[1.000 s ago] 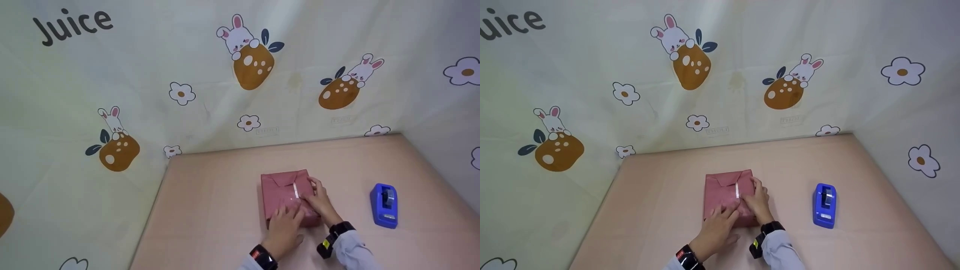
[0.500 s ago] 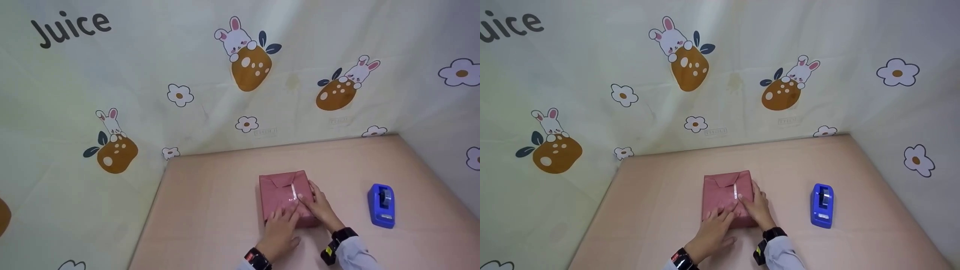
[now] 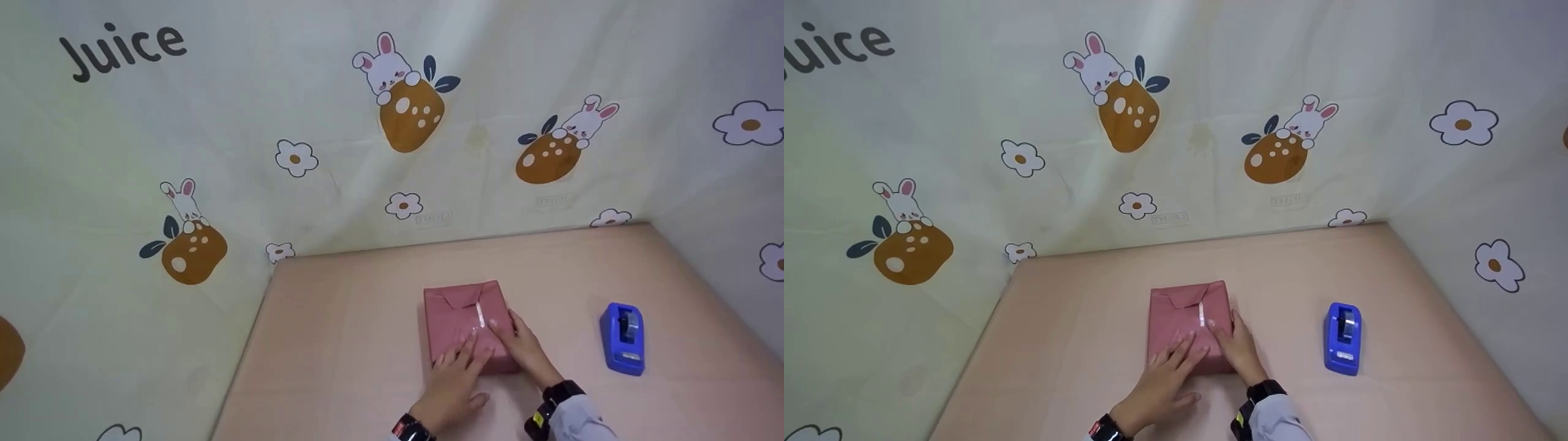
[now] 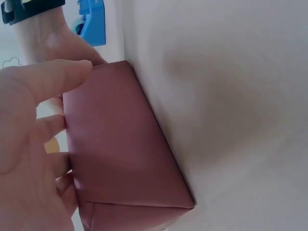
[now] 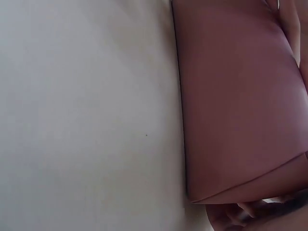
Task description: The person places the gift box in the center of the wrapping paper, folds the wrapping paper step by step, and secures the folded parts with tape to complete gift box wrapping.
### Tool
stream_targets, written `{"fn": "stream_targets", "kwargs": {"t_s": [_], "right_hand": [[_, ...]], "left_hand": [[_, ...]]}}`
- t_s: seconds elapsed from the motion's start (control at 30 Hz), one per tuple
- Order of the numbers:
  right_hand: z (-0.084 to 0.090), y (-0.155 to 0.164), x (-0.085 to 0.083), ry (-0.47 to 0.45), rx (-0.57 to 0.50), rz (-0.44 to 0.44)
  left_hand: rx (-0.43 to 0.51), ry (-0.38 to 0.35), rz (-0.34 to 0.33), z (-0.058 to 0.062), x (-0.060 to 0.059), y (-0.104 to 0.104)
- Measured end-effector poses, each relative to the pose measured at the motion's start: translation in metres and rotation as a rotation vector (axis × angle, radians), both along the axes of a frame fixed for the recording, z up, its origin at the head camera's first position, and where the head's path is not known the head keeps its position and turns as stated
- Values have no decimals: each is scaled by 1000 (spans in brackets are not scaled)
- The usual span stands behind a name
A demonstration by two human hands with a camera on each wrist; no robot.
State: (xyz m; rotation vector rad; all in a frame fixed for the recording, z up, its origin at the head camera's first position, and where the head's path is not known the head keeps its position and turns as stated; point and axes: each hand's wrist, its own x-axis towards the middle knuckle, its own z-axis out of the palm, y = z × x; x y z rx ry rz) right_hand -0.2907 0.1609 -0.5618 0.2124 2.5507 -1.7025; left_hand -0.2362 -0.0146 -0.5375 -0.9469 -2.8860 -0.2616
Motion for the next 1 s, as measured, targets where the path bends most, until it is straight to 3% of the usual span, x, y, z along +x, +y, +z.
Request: {"fn": "stream_targets", "kwargs": {"t_s": [0.27,0.5,0.6,0.77,1.0], "right_hand": [[-4,0,24,-75,-77,-82],[-2,3,39,-166,-155,-98],[-2,4,41,-207,-176,-92],[-2,5,41,-234,-197,-83],[0,2,40,-219,-197,-133]], "left_hand": [[124,-9,3,-2,-2,-1],[349,-119,74,-1,-7,-4],[404,-66,153,-4,-8,-7],[380,59,286,-12,-10,-10],[432,25,306,-9,-10,-12]]}}
